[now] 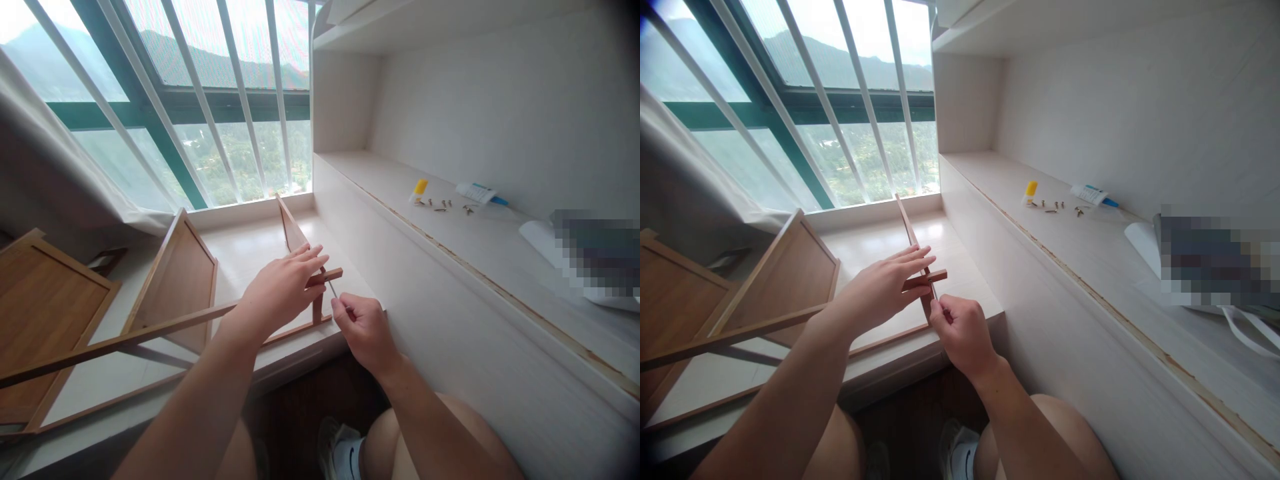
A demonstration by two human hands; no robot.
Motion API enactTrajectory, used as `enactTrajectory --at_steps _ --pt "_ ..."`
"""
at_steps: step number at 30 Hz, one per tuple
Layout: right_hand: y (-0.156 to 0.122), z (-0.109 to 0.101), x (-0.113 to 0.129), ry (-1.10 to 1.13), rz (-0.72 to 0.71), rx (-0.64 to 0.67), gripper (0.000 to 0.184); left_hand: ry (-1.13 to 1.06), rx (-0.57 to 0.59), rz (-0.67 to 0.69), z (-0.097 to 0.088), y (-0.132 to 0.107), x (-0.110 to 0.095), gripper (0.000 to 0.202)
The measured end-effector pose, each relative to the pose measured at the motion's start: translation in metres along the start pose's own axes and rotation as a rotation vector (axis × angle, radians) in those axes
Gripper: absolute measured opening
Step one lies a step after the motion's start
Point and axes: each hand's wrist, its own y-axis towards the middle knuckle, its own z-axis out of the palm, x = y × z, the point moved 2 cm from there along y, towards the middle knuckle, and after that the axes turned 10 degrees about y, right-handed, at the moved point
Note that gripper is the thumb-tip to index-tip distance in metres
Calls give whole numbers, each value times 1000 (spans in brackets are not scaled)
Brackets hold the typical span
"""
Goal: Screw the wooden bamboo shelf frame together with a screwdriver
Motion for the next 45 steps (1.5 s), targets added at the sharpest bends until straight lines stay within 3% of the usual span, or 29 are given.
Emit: enactTrajectory --at_steps 7,25,34,37,42,45 --pt "1 2 1 -59 -22 8 40 -24 2 9 -6 0 -3 34" --pt "6 -2 8 -150 24 74 38 -77 29 59 -4 2 0 36" --pt "11 -3 23 -383 -23 57 33 -83 23 68 -3 2 0 35" --pt "8 1 20 -163 66 39 36 -84 27 74 -3 3 0 35" --pt "-4 24 12 863 443 -31 42 -79 31 57 -3 2 -1 37" --pt "-10 36 16 1318 557 -49 41 -75 28 64 -5 3 -3 36"
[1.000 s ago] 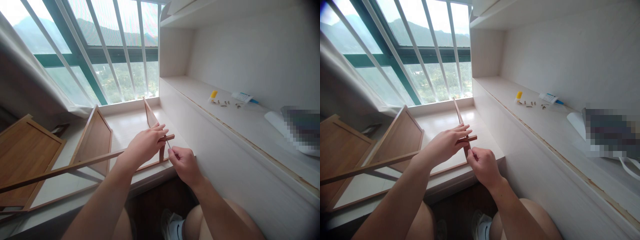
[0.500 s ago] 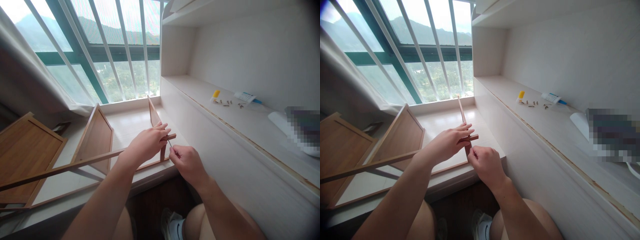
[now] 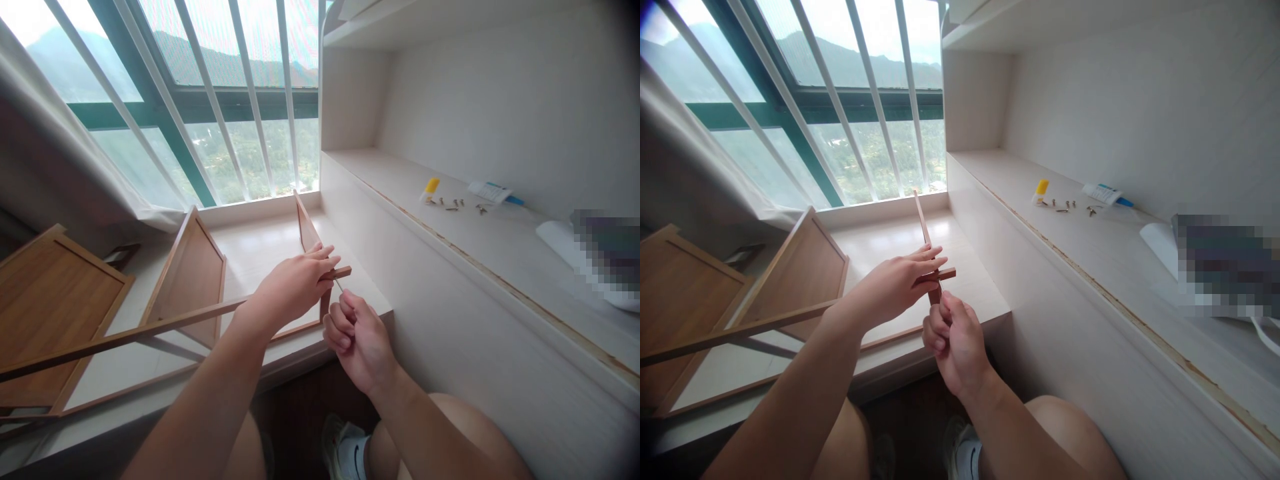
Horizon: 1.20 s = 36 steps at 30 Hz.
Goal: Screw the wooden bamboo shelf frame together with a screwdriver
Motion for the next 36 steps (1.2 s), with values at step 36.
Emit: enactTrajectory --at_steps 36 --pt "5 -6 34 -1377 -444 10 35 10 -11 -22 1 0 -1 36"
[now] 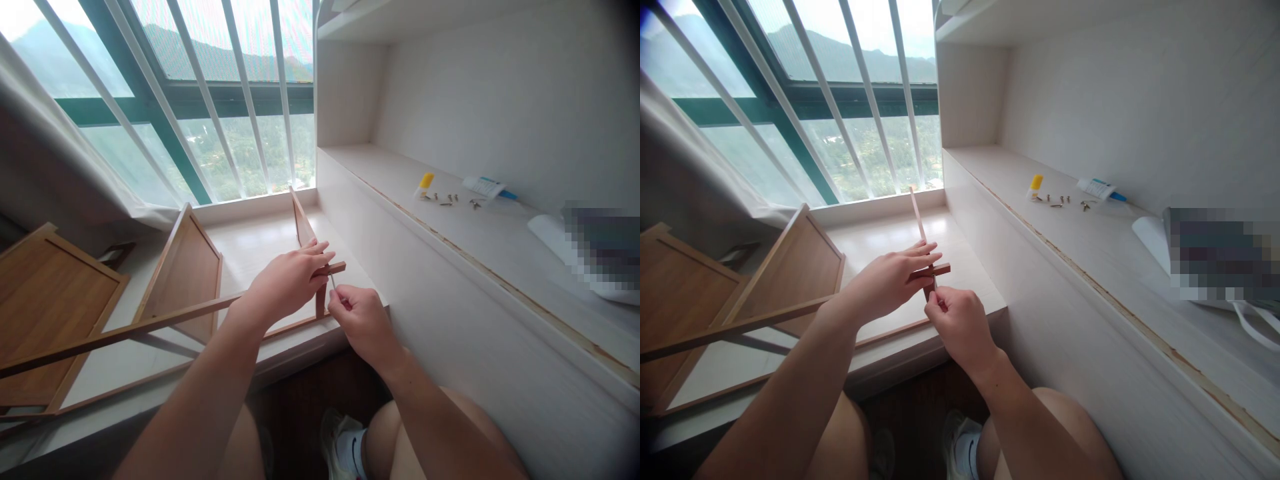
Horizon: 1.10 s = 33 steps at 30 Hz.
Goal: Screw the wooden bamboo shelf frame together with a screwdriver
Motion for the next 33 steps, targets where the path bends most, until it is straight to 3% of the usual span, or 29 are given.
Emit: enactTrajectory --at_steps 12,19,24,33 --pt "2 -4 10 -456 -93 63 29 13 -5 -2 2 0 1 36" --pt "4 -12 17 -476 -83 89 30 14 1 -1 2 0 0 34" --pt "6 -12 8 -46 19 99 36 22 1 2 2 0 1 34" --pt "-8 27 -2 1326 349 26 42 14 -5 1 1 1 0 34"
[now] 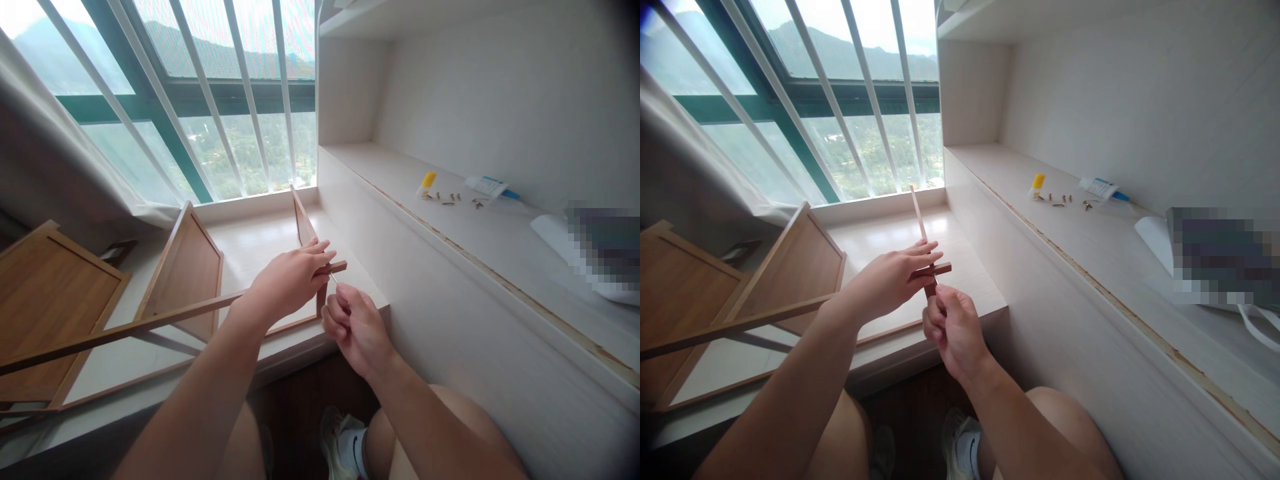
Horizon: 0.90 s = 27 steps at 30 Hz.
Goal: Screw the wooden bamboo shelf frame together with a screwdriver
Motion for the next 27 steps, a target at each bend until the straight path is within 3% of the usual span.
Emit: enactTrajectory --at_steps 3,7,21,27 --pt "-4 4 -9 355 107 33 41 -4 -6 -2 1 0 0 34" --pt "-5 5 -13 526 157 63 40 -16 -13 7 2 -1 1 35" --pt "-9 5 -13 454 86 24 41 -32 -7 5 1 -1 2 34" --pt "-11 6 -11 226 4 17 43 -25 -1 9 2 0 2 34"
